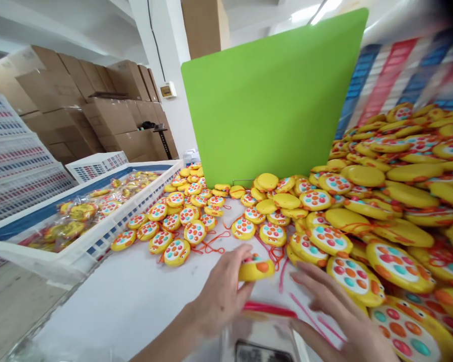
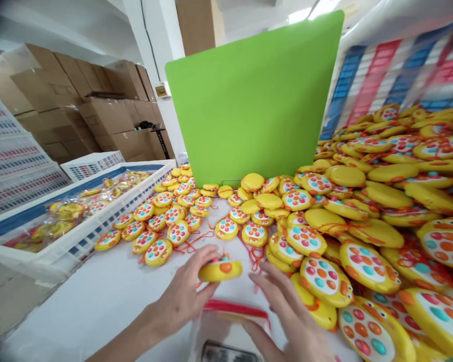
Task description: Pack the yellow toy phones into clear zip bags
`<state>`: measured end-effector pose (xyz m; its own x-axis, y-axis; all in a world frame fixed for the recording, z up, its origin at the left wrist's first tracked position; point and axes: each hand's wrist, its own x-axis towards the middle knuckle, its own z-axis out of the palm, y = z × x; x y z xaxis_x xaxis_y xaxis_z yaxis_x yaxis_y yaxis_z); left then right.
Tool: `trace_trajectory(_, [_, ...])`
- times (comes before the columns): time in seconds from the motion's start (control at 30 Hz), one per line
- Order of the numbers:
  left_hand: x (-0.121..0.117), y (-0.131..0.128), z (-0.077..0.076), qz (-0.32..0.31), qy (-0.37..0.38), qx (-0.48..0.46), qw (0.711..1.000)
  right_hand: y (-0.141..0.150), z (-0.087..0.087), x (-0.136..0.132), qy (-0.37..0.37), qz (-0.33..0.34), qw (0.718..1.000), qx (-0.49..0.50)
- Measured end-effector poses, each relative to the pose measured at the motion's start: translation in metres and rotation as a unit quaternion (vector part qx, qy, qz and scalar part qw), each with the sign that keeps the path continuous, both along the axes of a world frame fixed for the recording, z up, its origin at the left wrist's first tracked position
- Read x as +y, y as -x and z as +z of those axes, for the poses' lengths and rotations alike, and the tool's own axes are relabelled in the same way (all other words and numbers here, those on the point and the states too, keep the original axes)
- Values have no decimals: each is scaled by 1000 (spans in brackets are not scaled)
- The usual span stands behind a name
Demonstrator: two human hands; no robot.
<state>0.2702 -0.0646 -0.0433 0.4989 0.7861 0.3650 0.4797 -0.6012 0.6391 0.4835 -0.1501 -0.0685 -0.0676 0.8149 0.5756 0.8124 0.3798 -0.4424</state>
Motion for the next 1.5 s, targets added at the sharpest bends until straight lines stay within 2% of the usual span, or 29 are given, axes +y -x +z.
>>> trace_trajectory(0.07, [-24, -5, -2, -24, 22, -16, 999, 11, 11, 11, -12, 45, 998, -42])
trace_trajectory(0.13, [-38, -5, -7, -11, 23, -34, 999, 19, 14, 14, -4, 64, 997, -50])
trace_trajectory(0.27, [-51, 5, -23, 124, 36, -82, 988, 18, -2, 4, -45, 22, 997, -56])
trace_trajectory(0.33, [-57, 8, -32, 162, 62, -94, 980, 16, -12, -4, -65, 18, 995, -68])
trace_trajectory(0.43, [-68, 3, -44, 113, 93, -122, 982, 17, -23, -13, -65, 36, 994, -80])
trace_trajectory(0.5, [-74, -3, -50, 81, 74, -131, 985, 20, -26, -17, -56, 40, 993, -93])
trace_trajectory(0.57, [-78, -6, -53, 89, 28, -123, 988, 21, -26, -18, -46, 37, 993, -106])
trace_trajectory(0.63, [-81, -7, -57, 125, -1, -110, 986, 20, -26, -18, -46, 28, 993, -102])
trace_trajectory(0.7, [-84, -7, -65, 142, -5, -91, 986, 17, -27, -17, -64, 20, 996, -63])
trace_trajectory(0.77, [-87, -11, -79, 109, -27, -47, 993, 13, -32, -17, -84, 33, 996, -3])
trace_trajectory(0.87, [-91, -24, -105, 63, -79, 74, 992, 5, -44, -17, -103, 69, 990, 68])
trace_trajectory(0.93, [-93, -33, -119, 76, -73, 153, 983, 0, -52, -18, -95, 79, 989, 85])
trace_trajectory(1.0, [-93, -39, -127, 92, -50, 196, 975, -4, -56, -20, -85, 81, 989, 86])
trace_trajectory(1.1, [-92, -40, -126, 85, -46, 195, 976, -7, -57, -23, -103, 72, 990, 66])
trace_trajectory(1.33, [-90, -32, -98, 62, 5, 129, 990, -4, -62, -29, -154, 55, 987, 5])
trace_trajectory(1.43, [-90, -32, -97, 80, 35, 131, 988, 1, -65, -31, -124, 47, 990, 47])
trace_trajectory(1.5, [-90, -34, -99, 93, 25, 153, 984, 4, -63, -30, -63, 15, 989, 136])
